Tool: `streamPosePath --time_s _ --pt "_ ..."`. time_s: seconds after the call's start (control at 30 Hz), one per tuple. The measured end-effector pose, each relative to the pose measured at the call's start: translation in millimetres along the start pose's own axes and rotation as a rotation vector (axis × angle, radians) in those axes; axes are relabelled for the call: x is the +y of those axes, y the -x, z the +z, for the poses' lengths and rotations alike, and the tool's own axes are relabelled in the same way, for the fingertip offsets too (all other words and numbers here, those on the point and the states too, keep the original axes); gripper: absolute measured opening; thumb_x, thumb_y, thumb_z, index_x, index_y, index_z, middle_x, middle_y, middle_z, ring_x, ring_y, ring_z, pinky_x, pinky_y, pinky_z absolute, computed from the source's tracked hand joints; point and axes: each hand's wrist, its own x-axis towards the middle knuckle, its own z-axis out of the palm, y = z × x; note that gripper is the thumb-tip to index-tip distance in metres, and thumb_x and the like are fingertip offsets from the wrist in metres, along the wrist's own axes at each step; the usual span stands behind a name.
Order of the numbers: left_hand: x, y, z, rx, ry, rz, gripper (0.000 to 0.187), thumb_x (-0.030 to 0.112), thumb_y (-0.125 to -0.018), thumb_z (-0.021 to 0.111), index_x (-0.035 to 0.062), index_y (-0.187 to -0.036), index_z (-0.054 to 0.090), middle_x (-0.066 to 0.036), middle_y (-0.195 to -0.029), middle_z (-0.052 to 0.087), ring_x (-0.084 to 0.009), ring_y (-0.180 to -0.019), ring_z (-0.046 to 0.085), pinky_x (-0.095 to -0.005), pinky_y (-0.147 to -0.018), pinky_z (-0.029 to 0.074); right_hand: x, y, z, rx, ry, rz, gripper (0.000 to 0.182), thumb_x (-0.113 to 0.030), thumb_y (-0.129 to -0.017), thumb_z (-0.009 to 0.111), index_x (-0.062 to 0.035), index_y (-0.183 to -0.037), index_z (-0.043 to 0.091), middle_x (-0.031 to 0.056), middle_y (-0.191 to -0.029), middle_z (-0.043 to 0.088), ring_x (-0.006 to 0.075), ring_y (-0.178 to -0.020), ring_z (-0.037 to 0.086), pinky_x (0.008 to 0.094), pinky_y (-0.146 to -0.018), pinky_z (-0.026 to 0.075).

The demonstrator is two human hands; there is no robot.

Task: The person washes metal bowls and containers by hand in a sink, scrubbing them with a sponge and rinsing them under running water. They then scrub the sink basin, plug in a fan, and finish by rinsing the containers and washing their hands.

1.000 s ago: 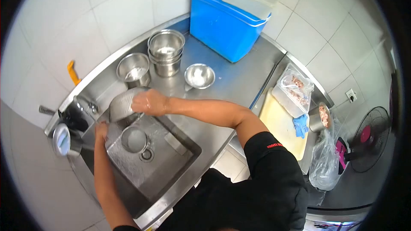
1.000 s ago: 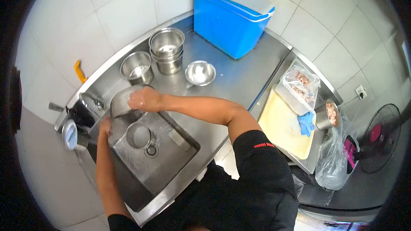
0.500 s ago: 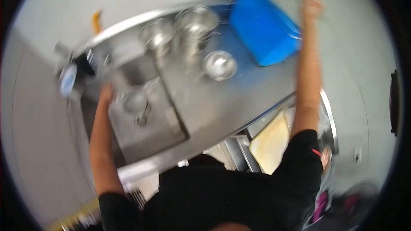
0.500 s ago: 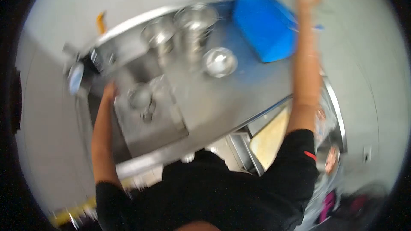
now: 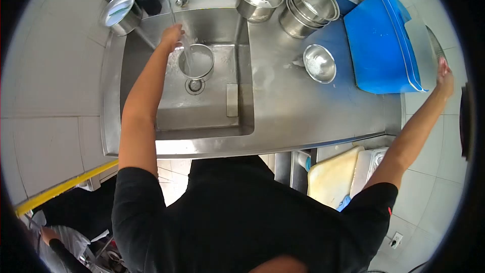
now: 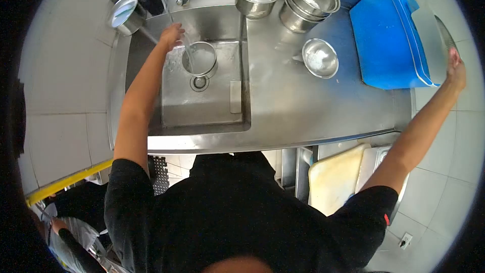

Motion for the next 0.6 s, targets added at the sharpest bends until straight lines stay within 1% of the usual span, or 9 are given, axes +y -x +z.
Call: streamPosePath --time_s 0.03,0.1,0.2,0.37,0.4,0.43,0.47,0.5,0.6 --pt "-5 -6 0 -0.011 0.004 -0.005 0.043 0.028 -0.089 0.042 0.0132 -0.129 0.040 -0.011 -0.126 0.049 -0.0268 -0.105 0.051 -0.0472 -0.088 0.039 5 1 1 -0.007 -0.338 0.038 0.041 -0.032 -0.089 0.046 0.0021 -0.109 0.057 0.0131 -0.098 0.062 0.0253 -0.097 0.059 0.0326 -0.082 0.045" --pt "-18 -19 -9 -0.055 -0.053 -0.044 0.040 0.029 -0.087 0.046 0.0146 -0.125 0.046 -0.008 -0.119 0.053 -0.0237 -0.099 0.053 -0.0444 -0.084 0.041 -18 110 78 -0.022 -0.039 -0.100 0.027 -0.016 -0.090 0.043 0.0013 -0.104 0.058 0.0146 -0.096 0.062 0.0220 -0.092 0.060 0.0292 -0.078 0.047" --pt "-55 -50 -18 -0.129 -0.146 -0.078 0.038 0.031 -0.086 0.049 0.0156 -0.120 0.051 -0.003 -0.110 0.056 -0.0205 -0.092 0.055 -0.0410 -0.077 0.044 -30 268 190 -0.256 0.261 -0.214 0.022 -0.016 -0.090 0.048 -0.0006 -0.102 0.058 0.0096 -0.098 0.062 0.0170 -0.082 0.061 0.0268 -0.067 0.049" --pt "-76 -62 -14 -0.433 -0.549 0.008 0.032 0.019 -0.084 0.050 0.0144 -0.116 0.053 0.000 -0.104 0.056 -0.0162 -0.086 0.056 -0.0319 -0.064 0.050 37 383 307 -0.703 0.259 0.231 0.025 -0.024 -0.091 0.051 -0.0028 -0.101 0.058 0.0074 -0.092 0.063 0.0124 -0.075 0.062 0.0235 -0.060 0.049" --pt "-66 -46 -9 -0.327 -0.408 -0.036 0.021 0.016 -0.082 0.051 0.0101 -0.101 0.055 -0.003 -0.093 0.055 -0.0156 -0.081 0.055 -0.0324 -0.062 0.051 57 396 330 -0.761 0.313 0.245 0.027 -0.024 -0.090 0.052 -0.0019 -0.105 0.057 0.0070 -0.094 0.063 0.0120 -0.074 0.063 0.0242 -0.061 0.050" --pt "-59 -38 -6 -0.218 -0.270 -0.083 0.012 0.014 -0.079 0.052 0.0057 -0.086 0.056 -0.005 -0.083 0.054 -0.0151 -0.077 0.055 -0.0329 -0.059 0.052 77 407 353 -0.777 0.403 0.122 0.031 -0.022 -0.087 0.056 -0.0010 -0.110 0.055 0.0092 -0.099 0.063 0.0161 -0.084 0.062 0.0254 -0.064 0.050" --pt "-76 -60 -14 -0.368 -0.470 0.178 0.016 0.014 -0.079 0.053 0.0067 -0.092 0.059 -0.004 -0.088 0.054 -0.0155 -0.080 0.056 -0.0356 -0.064 0.052 98 415 378 -0.714 0.399 -0.161 0.034 -0.021 -0.086 0.057 -0.0014 -0.113 0.054 0.0112 -0.102 0.062 0.0196 -0.092 0.060 0.0277 -0.068 0.050" --pt "-94 -88 -19 -0.379 -0.480 0.181 0.016 0.014 -0.079 0.053 0.0067 -0.092 0.059 -0.004 -0.088 0.054 -0.0155 -0.080 0.056 -0.0356 -0.064 0.052 118 418 399 -0.642 0.392 -0.440 0.036 -0.021 -0.085 0.059 -0.0018 -0.115 0.053 0.0133 -0.104 0.061 0.0231 -0.100 0.058 0.0300 -0.073 0.049" --pt "-109 -105 -31 -0.462 -0.526 0.527 0.022 0.014 -0.079 0.053 0.0078 -0.099 0.059 -0.003 -0.090 0.056 -0.0149 -0.079 0.056 -0.0351 -0.066 0.051 162 427 447 -0.655 0.413 -0.403 0.031 -0.019 -0.082 0.060 -0.0023 -0.108 0.057 0.0158 -0.100 0.060 0.0283 -0.100 0.055 0.0348 -0.076 0.047"
